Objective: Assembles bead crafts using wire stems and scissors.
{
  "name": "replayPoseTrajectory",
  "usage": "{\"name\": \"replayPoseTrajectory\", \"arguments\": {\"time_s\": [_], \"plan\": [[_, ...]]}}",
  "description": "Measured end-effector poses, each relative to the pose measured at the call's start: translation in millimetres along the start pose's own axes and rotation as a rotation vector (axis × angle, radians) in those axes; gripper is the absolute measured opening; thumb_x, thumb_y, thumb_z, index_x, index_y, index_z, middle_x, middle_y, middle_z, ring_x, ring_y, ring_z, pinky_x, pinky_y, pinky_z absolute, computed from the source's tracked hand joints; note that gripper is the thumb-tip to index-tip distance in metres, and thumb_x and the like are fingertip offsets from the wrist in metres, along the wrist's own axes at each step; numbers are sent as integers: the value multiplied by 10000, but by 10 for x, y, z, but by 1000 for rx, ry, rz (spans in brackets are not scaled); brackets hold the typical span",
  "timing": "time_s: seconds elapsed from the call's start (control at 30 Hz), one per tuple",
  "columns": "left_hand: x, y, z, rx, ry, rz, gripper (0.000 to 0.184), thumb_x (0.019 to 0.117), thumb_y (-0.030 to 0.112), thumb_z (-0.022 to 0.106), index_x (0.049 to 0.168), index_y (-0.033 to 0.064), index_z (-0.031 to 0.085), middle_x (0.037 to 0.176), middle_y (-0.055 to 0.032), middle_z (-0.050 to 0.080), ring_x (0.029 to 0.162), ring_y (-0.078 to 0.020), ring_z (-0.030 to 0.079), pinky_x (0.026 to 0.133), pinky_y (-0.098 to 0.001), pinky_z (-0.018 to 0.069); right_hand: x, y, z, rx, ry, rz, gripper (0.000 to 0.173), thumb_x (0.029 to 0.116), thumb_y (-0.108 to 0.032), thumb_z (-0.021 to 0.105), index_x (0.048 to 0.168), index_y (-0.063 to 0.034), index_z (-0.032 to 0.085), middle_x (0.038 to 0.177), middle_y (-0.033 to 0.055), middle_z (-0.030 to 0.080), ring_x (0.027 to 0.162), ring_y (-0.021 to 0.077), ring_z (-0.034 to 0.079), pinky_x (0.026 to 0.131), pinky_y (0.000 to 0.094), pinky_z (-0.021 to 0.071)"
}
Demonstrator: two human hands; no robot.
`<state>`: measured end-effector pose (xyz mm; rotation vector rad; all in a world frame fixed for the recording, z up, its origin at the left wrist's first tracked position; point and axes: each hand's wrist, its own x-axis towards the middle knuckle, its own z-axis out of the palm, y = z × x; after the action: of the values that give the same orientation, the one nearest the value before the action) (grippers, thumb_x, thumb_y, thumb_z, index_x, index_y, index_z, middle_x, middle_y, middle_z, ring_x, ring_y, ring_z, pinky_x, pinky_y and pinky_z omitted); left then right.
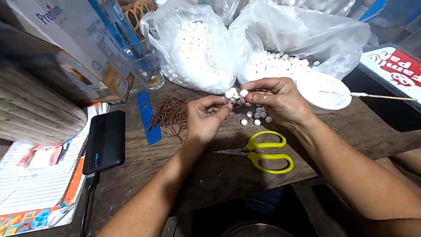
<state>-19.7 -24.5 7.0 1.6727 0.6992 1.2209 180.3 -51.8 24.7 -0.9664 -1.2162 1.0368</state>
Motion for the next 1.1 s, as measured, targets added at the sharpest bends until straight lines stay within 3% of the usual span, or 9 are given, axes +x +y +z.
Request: {"name": "replayPoseTrajectory", "arguments": {"time_s": [0.2, 1.1], "plan": [[18, -59, 38, -8, 34, 68, 97, 870, -101, 688, 916, -20, 715, 823, 8, 717, 690, -2, 673, 666, -176, 592, -1, 14, 2, -31, -2, -16, 238, 853, 140, 642, 1007, -10, 741, 872, 10, 757, 764, 84, 730, 765, 247, 632], [8, -59, 56, 11, 37, 66, 86, 874, -96, 685, 913, -27, 715, 821, 1, 716, 670, 0, 667, 648, -172, 587, 2, 28, 5, -65, -1, -54, 232, 847, 148, 655, 994, -11, 738, 865, 2, 758, 752, 73, 730, 759, 240, 633]]}}
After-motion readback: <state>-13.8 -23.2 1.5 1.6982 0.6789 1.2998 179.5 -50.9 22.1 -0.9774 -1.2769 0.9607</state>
